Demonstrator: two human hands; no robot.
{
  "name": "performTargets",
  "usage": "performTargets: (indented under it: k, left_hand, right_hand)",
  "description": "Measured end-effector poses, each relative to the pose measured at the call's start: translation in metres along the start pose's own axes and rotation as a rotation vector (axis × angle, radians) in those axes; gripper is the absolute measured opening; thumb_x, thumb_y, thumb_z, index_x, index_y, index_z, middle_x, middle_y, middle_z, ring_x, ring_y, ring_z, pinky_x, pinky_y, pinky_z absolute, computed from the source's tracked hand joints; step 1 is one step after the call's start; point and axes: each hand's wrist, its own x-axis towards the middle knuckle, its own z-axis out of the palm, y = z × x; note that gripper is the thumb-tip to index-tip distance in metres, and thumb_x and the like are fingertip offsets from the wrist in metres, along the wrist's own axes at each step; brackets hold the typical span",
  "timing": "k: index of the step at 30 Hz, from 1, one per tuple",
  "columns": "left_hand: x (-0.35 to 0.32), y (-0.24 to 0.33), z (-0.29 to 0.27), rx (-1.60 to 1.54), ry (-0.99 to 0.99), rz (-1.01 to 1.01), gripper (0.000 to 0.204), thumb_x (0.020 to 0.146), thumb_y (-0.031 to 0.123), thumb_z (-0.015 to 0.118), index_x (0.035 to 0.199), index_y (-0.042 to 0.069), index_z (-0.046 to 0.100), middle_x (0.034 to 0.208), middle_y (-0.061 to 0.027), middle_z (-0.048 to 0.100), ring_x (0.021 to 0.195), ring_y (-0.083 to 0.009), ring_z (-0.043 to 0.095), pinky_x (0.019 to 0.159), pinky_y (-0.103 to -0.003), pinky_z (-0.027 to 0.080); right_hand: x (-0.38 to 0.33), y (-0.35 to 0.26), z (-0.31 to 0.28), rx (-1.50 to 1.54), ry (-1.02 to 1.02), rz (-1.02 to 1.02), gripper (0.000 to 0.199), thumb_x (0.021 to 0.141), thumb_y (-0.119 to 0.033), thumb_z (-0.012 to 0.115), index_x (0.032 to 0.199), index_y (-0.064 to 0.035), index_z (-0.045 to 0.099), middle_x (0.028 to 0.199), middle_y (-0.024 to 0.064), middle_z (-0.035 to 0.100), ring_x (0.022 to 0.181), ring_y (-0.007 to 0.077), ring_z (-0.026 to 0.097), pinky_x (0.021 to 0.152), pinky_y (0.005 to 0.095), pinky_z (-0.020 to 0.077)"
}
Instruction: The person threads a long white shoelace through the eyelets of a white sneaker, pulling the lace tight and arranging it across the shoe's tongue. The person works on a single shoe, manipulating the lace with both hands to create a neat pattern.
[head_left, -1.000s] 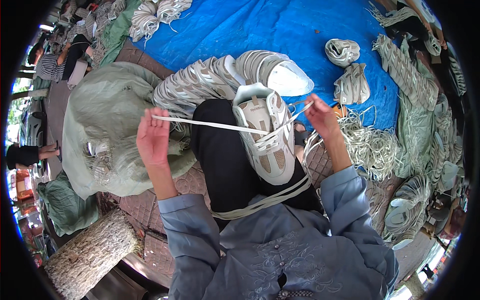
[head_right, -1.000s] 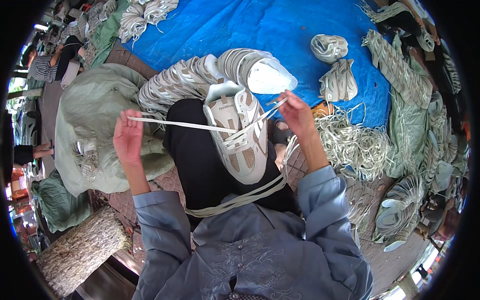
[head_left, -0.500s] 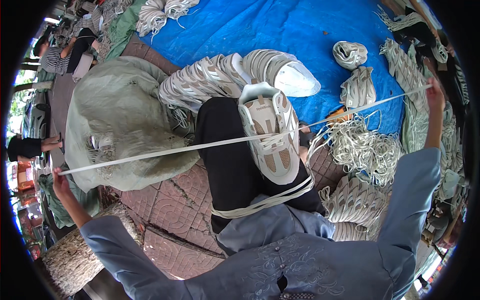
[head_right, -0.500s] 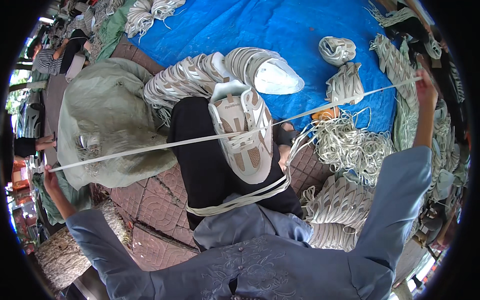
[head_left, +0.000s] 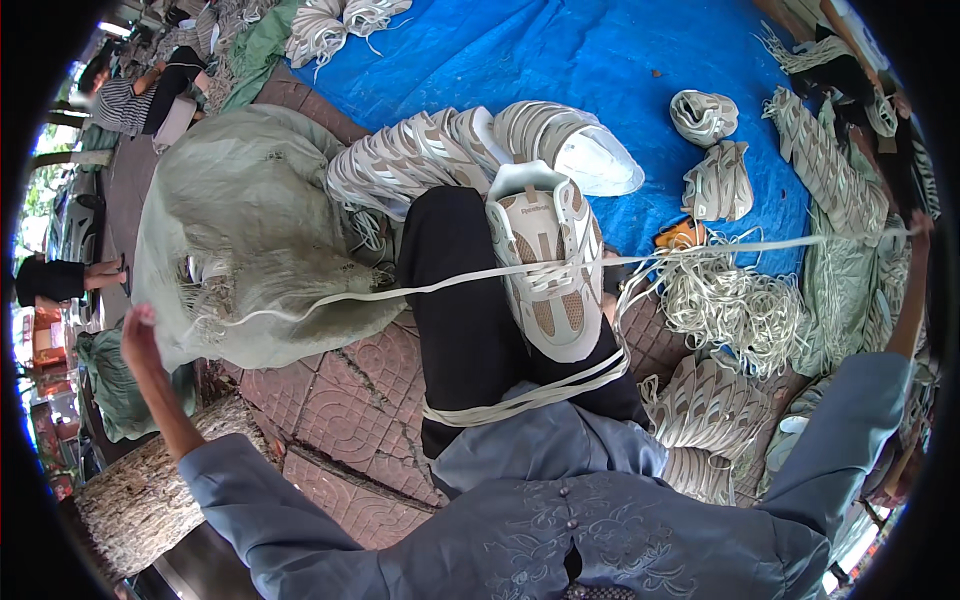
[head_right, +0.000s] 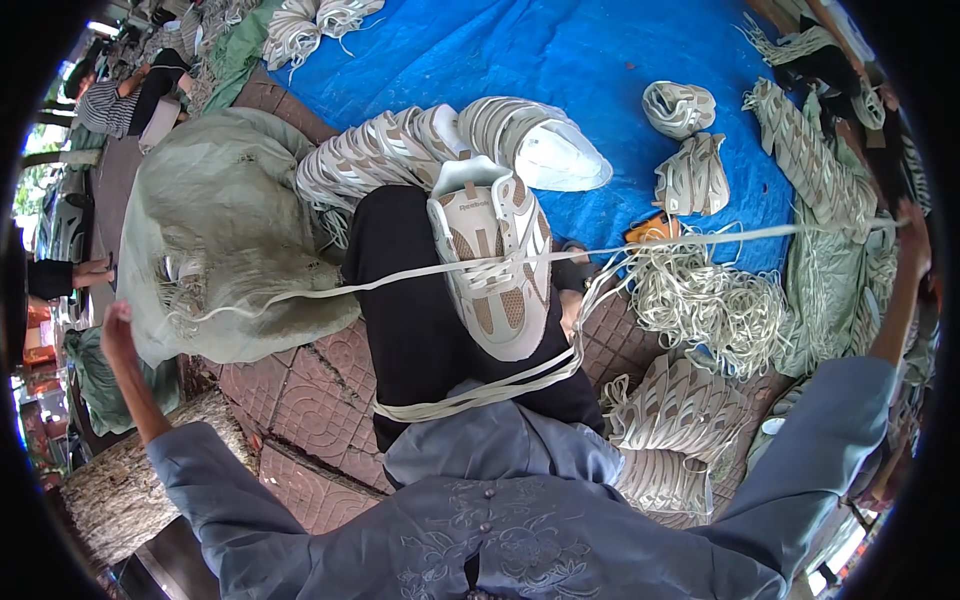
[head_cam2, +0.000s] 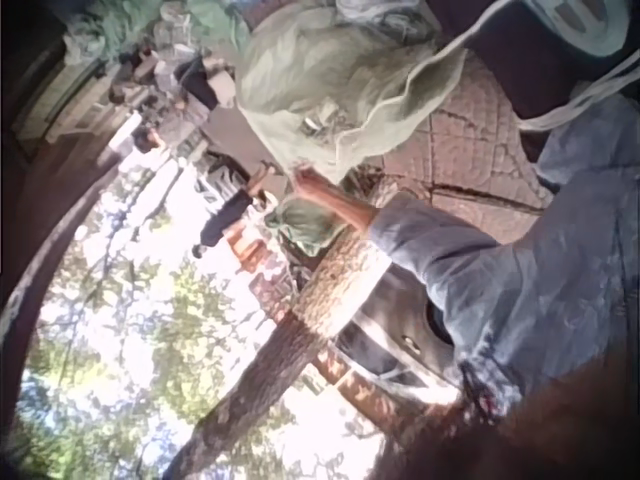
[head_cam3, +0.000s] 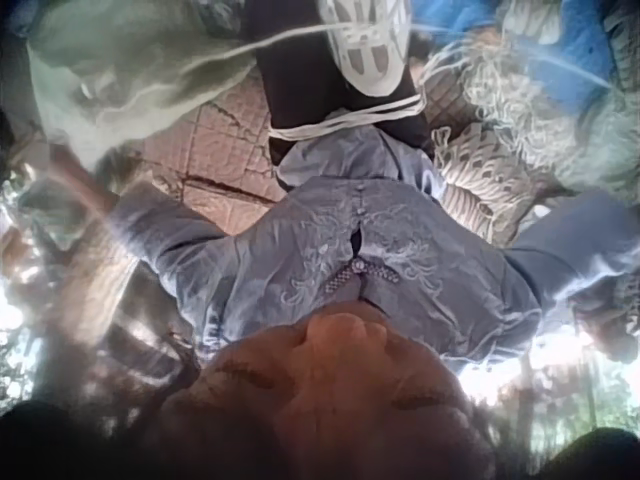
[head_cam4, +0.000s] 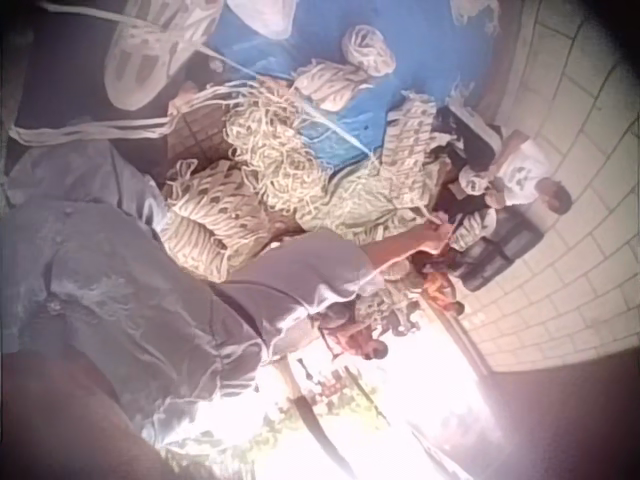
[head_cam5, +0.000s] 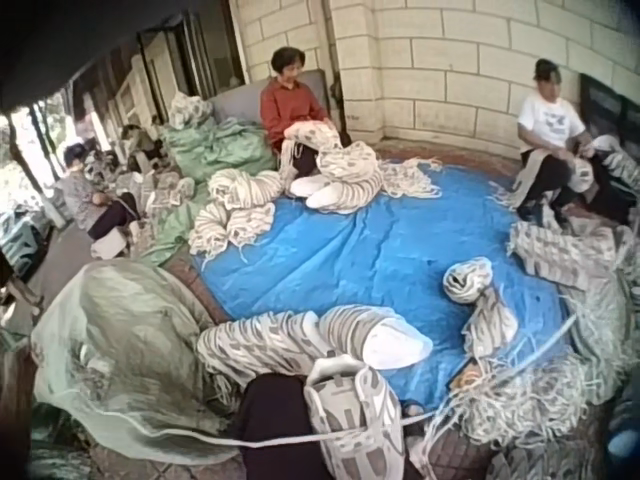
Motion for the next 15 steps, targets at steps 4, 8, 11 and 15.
performTargets:
  k: [4,8,11,15]
  left_hand:
    - [-0.156,-0.049,0.206,-0.011,-0.615,0.028,0.021,0.081,0.01,0.053,0.101,0.003,0.056,0.08,-0.0091,0.061,0.071,-0.0165,0.059,0.07,-0.027,0.048]
    - [-0.29,-0.049,0.325,0.337,-0.81,0.359,0.003,0.075,0.001,0.057,0.077,0.001,0.059,0.078,-0.0056,0.063,0.069,-0.013,0.059,0.061,-0.025,0.045]
    - [-0.321,-0.048,0.357,0.435,-0.823,0.606,0.005,0.072,0.001,0.058,0.077,0.003,0.059,0.072,-0.0114,0.059,0.065,-0.0234,0.058,0.057,-0.029,0.045]
    - [-0.335,-0.066,0.361,0.435,-0.855,0.543,0.006,0.071,-0.001,0.057,0.075,0.003,0.056,0.067,-0.0128,0.056,0.059,-0.0279,0.056,0.053,-0.033,0.045]
  right_hand:
    - [-0.138,0.075,0.244,-0.023,-0.582,0.099,0.027,0.081,-0.007,0.049,0.103,0.0075,0.051,0.087,0.011,0.059,0.07,0.0127,0.057,0.065,0.0235,0.0448]
    - [-0.312,0.08,0.421,0.01,-1.024,0.301,0.008,0.071,-0.005,0.061,0.076,0.0019,0.061,0.063,0.007,0.06,0.051,0.0103,0.056,0.044,0.0193,0.0403]
    - [-0.385,0.07,0.48,-0.161,-1.192,0.12,0.005,0.07,-0.003,0.061,0.074,-0.0006,0.061,0.064,0.0066,0.059,0.051,0.0108,0.057,0.044,0.0224,0.0409]
    - [-0.407,0.069,0.492,-0.459,-1.356,-0.098,0.009,0.069,0.004,0.057,0.078,0.0014,0.061,0.068,0.0051,0.06,0.053,0.0097,0.056,0.049,0.0221,0.0435]
